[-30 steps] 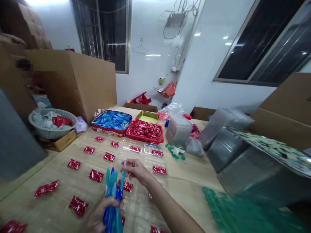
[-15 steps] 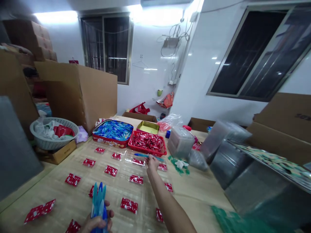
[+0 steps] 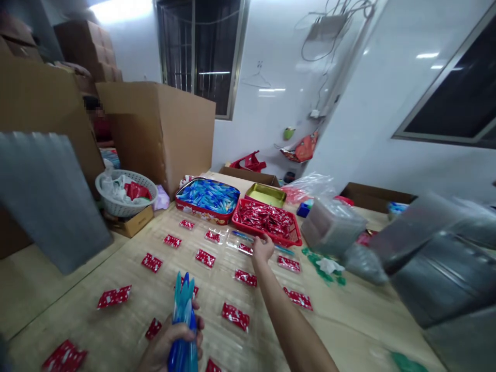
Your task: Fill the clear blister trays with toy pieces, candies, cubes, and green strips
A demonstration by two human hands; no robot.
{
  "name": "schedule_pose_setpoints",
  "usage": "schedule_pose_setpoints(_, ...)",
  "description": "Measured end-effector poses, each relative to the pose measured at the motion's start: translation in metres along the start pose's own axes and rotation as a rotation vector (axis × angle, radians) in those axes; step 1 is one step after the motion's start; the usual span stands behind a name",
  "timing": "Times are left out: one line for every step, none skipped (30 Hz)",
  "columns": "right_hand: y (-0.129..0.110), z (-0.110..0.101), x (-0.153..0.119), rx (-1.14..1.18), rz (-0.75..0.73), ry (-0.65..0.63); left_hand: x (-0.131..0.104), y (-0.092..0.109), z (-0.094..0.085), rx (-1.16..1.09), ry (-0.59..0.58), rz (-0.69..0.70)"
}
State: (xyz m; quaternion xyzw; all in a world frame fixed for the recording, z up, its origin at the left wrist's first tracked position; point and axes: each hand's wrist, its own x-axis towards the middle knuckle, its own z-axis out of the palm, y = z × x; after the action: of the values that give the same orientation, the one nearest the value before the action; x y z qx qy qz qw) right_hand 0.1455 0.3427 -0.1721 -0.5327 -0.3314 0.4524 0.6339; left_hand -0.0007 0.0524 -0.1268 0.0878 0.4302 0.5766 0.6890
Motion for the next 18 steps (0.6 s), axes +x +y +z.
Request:
schedule_pose_setpoints(-0.004,-0.001,-0.015,-0.007,0.026,-0.067,-0.002,0.000,0.001,0.007,-0.012,-0.008)
schedule_pose_setpoints(-0.007,-0.003,-0.031,-0.015,0.067,-0.155,-0.003,0.000,0.001,0.015,-0.025,-0.015)
schedule_pose_setpoints(-0.011,-0.003,-0.050,-0.025,0.117,-0.255,-0.004,0.000,0.001,0.026,-0.037,-0.025)
schedule_pose_setpoints(-0.015,-0.004,-0.069,-0.040,0.163,-0.361,-0.006,0.000,0.001,0.037,-0.050,-0.036)
schedule_pose_setpoints(-0.019,-0.004,-0.089,-0.059,0.218,-0.484,-0.008,0.000,0.001,0.043,-0.061,-0.046)
schedule_pose_setpoints(-0.024,-0.003,-0.107,-0.075,0.278,-0.618,-0.010,0.000,0.001,0.049,-0.076,-0.052)
schedule_pose_setpoints(-0.029,-0.002,-0.124,-0.083,0.347,-0.775,-0.012,0.001,0.001,0.056,-0.097,-0.055)
schedule_pose_setpoints(-0.035,-0.001,-0.139,-0.080,0.407,-0.927,-0.014,0.001,0.001,0.065,-0.122,-0.057)
schedule_pose_setpoints(-0.041,0.000,-0.152,-0.073,0.457,-1.054,-0.016,0.002,0.000,0.071,-0.143,-0.058)
schedule_pose_setpoints(-0.047,0.002,-0.162,-0.067,0.494,-1.146,-0.018,0.003,-0.001,0.078,-0.157,-0.055)
schedule_pose_setpoints(-0.052,0.003,-0.171,-0.065,0.515,-1.185,-0.020,0.004,-0.002,0.087,-0.161,-0.050)
schedule_pose_setpoints(-0.057,0.005,-0.177,-0.075,0.522,-1.172,-0.021,0.005,-0.003,0.100,-0.161,-0.042)
schedule_pose_setpoints(-0.061,0.007,-0.183,-0.095,0.533,-1.142,-0.022,0.007,-0.005,0.114,-0.160,-0.035)
schedule_pose_setpoints(-0.063,0.008,-0.187,-0.116,0.542,-1.103,-0.023,0.009,-0.007,0.128,-0.159,-0.027)
schedule_pose_setpoints(-0.064,0.010,-0.191,-0.131,0.548,-1.062,-0.023,0.011,-0.008,0.140,-0.158,-0.019)
schedule_pose_setpoints(-0.064,0.013,-0.195,-0.140,0.549,-1.027,-0.023,0.014,-0.010,0.151,-0.158,-0.010)
schedule_pose_setpoints(-0.063,0.015,-0.198,-0.140,0.545,-1.007,-0.022,0.017,-0.012,0.158,-0.157,0.000)
schedule_pose_setpoints(-0.061,0.019,-0.200,-0.132,0.535,-1.002,-0.022,0.021,-0.013,0.163,-0.155,0.010)
